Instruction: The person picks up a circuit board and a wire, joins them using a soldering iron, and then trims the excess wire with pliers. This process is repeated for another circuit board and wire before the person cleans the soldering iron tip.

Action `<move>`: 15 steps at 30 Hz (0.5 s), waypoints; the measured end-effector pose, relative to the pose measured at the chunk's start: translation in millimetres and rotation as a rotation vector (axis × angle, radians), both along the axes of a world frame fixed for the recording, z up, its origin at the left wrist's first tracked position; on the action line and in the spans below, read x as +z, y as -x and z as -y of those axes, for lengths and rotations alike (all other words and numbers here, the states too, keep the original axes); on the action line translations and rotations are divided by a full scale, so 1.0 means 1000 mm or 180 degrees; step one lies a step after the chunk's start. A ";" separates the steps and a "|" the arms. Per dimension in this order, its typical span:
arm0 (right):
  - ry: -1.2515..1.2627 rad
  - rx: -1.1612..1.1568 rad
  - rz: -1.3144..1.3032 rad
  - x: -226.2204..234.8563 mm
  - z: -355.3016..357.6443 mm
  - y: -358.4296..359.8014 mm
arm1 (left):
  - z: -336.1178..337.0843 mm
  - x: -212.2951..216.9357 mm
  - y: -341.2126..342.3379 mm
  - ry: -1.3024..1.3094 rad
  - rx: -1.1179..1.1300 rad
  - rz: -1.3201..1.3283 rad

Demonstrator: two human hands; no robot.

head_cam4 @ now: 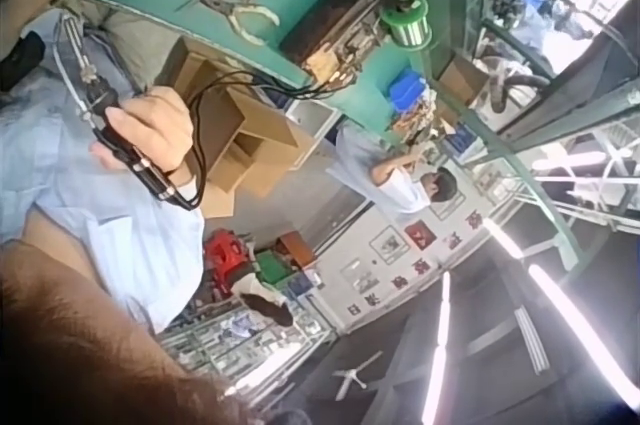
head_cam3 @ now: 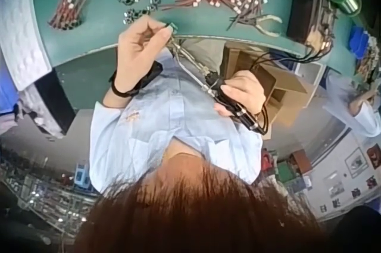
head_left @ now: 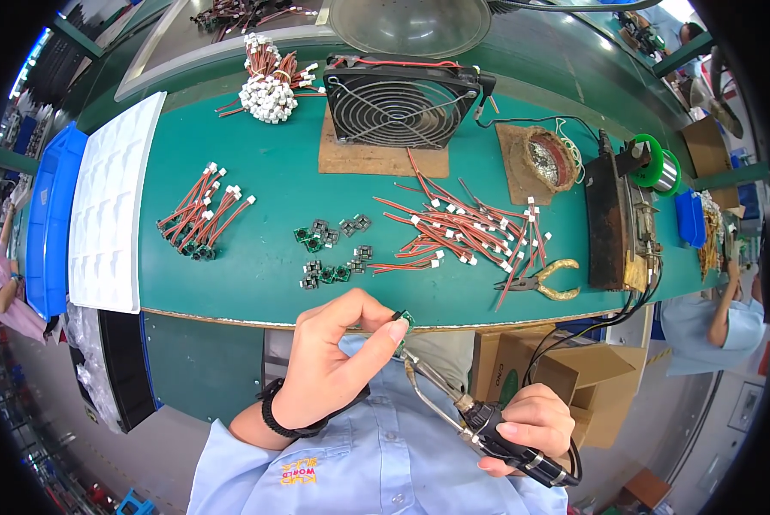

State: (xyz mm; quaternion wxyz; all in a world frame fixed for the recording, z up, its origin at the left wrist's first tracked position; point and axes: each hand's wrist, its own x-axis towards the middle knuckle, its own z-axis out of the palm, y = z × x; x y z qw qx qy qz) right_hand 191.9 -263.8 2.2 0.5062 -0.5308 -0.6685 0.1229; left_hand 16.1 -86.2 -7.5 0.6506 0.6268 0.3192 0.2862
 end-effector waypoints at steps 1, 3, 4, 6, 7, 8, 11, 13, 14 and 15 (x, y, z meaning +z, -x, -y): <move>-0.0080 -0.0076 -0.0008 -0.002 0.002 0.000 | 0.000 0.000 0.001 -0.0032 -0.0019 -0.0002; -0.0235 -0.0242 -0.0015 -0.003 0.005 0.001 | 0.000 0.000 0.001 -0.0061 -0.0047 -0.0001; -0.0231 -0.0251 -0.0010 -0.002 0.005 0.001 | 0.000 0.001 0.000 0.0006 -0.0040 0.0009; -0.0168 -0.0138 -0.0159 0.004 0.005 0.000 | 0.000 0.002 -0.001 0.0141 -0.0027 0.0028; -0.0136 -0.0084 -0.0232 0.006 0.005 0.000 | 0.001 0.002 -0.001 0.0147 -0.0038 0.0033; -0.0141 -0.0079 -0.0241 0.005 0.004 0.000 | 0.001 0.002 -0.001 0.0177 -0.0022 0.0054; -0.0057 -0.0009 0.0021 0.000 0.003 -0.002 | 0.002 0.001 0.000 0.0235 0.0009 0.0092; -0.0064 -0.0013 0.0022 0.000 0.002 -0.002 | 0.002 0.001 0.000 0.0246 -0.0010 0.0093; -0.0068 -0.0020 0.0029 0.000 0.002 -0.001 | 0.002 0.001 -0.001 0.0255 -0.0022 0.0097; -0.0073 -0.0026 0.0035 0.000 0.002 -0.001 | 0.002 0.001 -0.001 0.0256 -0.0026 0.0098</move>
